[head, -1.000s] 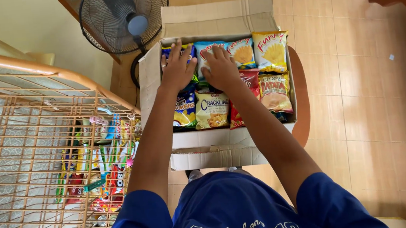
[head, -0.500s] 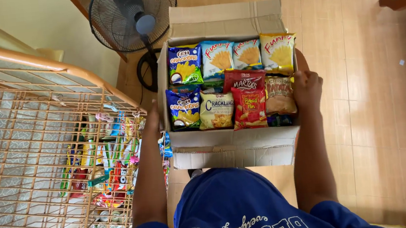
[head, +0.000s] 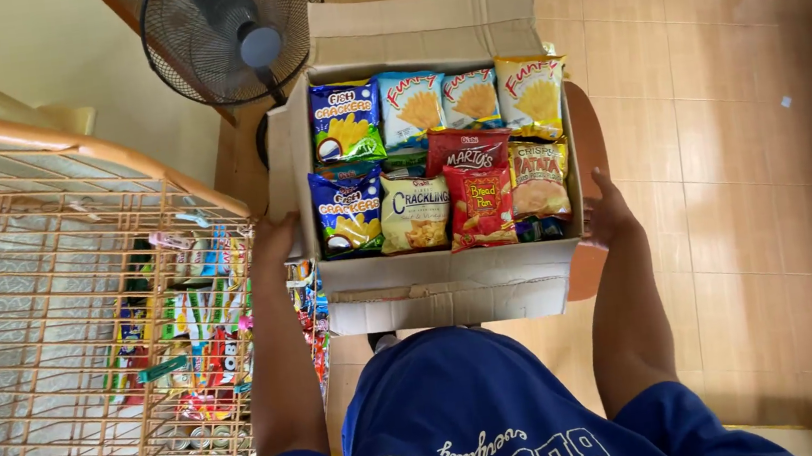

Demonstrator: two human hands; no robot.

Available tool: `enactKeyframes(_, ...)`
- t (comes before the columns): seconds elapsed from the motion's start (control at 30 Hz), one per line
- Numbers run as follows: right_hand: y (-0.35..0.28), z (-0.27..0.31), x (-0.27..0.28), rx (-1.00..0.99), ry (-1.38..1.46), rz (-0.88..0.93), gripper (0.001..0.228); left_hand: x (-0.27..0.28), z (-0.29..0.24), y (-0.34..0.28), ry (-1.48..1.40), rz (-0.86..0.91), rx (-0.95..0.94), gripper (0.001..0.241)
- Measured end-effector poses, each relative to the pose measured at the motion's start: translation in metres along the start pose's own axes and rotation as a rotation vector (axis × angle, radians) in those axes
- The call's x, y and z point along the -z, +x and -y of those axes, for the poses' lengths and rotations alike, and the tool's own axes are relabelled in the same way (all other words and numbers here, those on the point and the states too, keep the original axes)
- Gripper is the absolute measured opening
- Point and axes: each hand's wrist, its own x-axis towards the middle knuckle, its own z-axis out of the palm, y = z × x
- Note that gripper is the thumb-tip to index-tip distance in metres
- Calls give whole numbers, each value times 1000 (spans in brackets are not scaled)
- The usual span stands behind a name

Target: Organizing various bags of snacks into a cardboard box and sealing it with tape.

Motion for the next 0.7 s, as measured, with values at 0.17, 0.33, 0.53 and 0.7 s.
enactKeyframes(0.17,-4,2,56,337,-65,-301,55,25,-4,-25,135,59,-297,73)
enactKeyframes(0.33,-96,33,82,610,-57,-445,38,42,-48,-76,246,27,-440,63)
enactKeyframes(0.53,-153,60,45,935,-195,-253,23,69,-119,-162,617,-406,-270,47)
enactKeyframes(0.7,-156,62,-54,868,-379,187,33,66,-156,-189,175,-70,-580,42)
